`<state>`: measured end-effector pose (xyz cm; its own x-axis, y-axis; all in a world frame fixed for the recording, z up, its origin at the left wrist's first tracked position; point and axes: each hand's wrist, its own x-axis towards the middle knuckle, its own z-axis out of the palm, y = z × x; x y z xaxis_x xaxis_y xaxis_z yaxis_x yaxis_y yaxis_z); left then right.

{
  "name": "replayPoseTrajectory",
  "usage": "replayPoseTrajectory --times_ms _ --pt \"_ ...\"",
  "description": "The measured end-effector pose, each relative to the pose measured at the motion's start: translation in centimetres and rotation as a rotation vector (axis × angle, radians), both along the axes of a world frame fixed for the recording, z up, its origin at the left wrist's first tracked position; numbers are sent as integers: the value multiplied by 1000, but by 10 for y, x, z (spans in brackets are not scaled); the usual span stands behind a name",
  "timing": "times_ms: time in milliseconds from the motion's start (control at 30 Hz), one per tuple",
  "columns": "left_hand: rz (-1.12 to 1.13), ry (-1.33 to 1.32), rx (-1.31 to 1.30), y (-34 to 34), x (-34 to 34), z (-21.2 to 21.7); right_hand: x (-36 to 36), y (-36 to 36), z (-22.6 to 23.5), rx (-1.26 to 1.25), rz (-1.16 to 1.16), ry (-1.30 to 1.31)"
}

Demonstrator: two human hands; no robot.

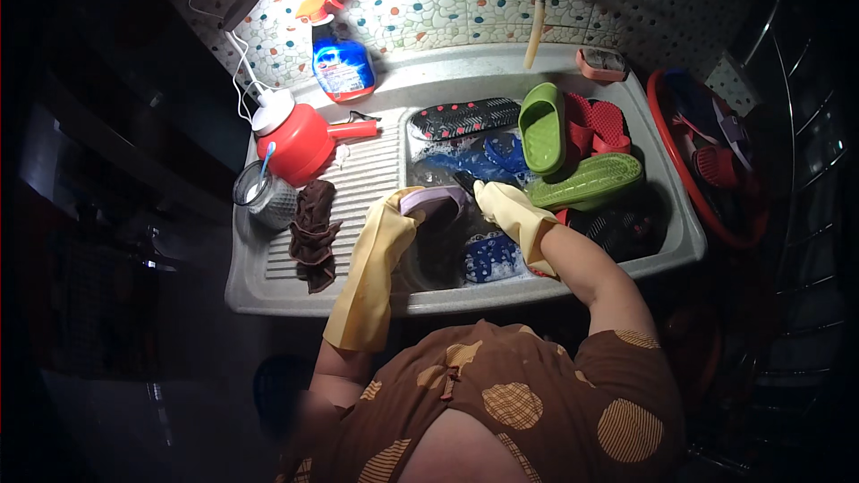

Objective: Washing multiple pairs of shoes and sandals in a sink using a brush and soap.

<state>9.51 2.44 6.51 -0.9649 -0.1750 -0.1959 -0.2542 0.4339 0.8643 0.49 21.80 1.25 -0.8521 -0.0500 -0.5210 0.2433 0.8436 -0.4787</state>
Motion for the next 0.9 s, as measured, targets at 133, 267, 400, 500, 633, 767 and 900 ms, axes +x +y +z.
replayPoseTrajectory --times_ms 133,267,400,500,633,767,900 --pt "41 7 -7 -1 -8 -7 25 -22 15 -162 118 -110" --pt "34 -91 -39 -9 -13 -24 32 -34 20 -463 111 109" --pt "60 45 5 -9 -14 -33 20 -31 25 -287 59 60" --pt "127 63 -49 -9 -15 -36 24 -33 37 -311 -102 -77" --pt "80 105 55 -8 -13 -42 39 -36 53 -288 265 12" --pt "40 153 50 -6 -10 -44 15 -11 31 -259 10 96" --pt "51 72 -17 -4 -11 -39 -20 9 -25 -228 -101 -15"
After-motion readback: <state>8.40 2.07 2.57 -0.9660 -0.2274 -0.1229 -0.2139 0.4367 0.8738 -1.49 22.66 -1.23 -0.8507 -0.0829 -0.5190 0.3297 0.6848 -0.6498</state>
